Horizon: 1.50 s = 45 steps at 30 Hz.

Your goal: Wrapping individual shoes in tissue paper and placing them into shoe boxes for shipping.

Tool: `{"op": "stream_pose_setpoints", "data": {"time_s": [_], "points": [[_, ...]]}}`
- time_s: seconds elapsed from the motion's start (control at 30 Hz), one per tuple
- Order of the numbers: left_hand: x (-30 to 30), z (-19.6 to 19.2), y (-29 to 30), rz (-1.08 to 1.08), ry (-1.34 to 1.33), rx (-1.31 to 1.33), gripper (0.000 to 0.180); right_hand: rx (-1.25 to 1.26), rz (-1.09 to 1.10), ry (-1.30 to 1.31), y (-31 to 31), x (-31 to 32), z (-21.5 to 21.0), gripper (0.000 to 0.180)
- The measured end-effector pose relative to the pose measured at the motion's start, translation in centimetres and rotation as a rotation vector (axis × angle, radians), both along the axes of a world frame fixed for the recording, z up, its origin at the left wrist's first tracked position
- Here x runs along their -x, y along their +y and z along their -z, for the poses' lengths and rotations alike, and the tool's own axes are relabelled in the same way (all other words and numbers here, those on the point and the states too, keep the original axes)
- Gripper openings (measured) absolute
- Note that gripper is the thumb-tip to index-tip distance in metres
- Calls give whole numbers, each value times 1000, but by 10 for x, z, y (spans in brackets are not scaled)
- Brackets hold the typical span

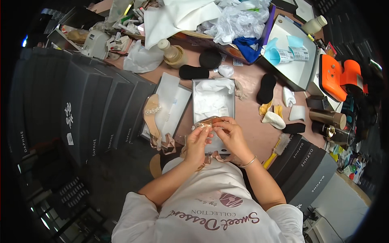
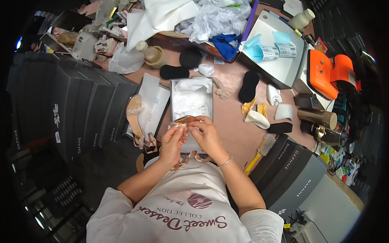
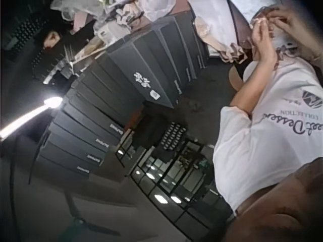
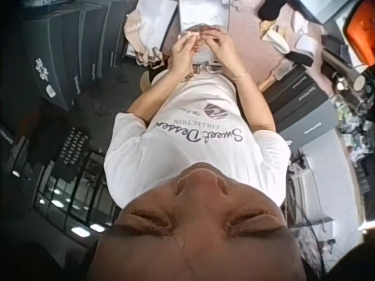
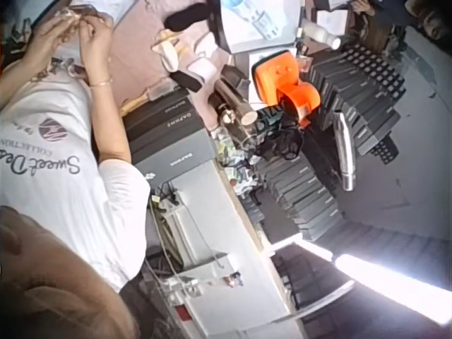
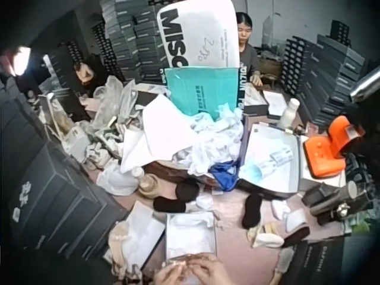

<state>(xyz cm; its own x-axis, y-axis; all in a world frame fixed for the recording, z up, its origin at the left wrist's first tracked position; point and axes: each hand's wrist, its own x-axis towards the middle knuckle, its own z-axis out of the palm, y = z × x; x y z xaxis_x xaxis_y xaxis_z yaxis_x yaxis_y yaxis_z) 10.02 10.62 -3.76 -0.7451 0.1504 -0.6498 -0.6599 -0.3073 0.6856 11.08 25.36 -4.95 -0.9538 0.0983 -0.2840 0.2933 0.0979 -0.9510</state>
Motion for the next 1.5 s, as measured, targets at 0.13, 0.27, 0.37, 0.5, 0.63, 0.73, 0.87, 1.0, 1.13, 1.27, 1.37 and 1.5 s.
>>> {"op": "stream_pose_setpoints", "data": {"time_s": [0.13,0.27,0.37,0.5,0.63,0.73,0.87,1.0,1.13,1.27,1.37,1.5], "points": [[-1,9,1,40,58,-3,18,-108,-45,-79,2,5,-15,20],[-5,8,2,111,137,69,19,-9,7,-65,-1,4,-9,20],[-8,5,6,149,199,134,19,0,17,-30,-3,2,-2,19],[-15,6,9,136,258,191,20,-74,-33,56,1,2,-3,16],[-17,7,11,145,276,209,20,47,-30,-30,4,1,1,12],[-18,7,12,156,275,208,20,-57,-5,52,-1,0,-4,10],[-16,6,14,146,284,191,20,-154,20,125,-4,-2,-1,10],[-15,6,14,136,243,160,20,-127,-10,98,4,-5,-2,12],[-16,9,16,159,233,186,20,73,18,22,9,-10,8,14],[-17,7,17,203,250,228,20,236,137,-89,3,-13,9,15],[-20,8,16,210,275,239,20,160,98,-24,8,-14,9,13],[-21,9,16,235,311,258,20,49,62,58,10,-17,16,11]]}}
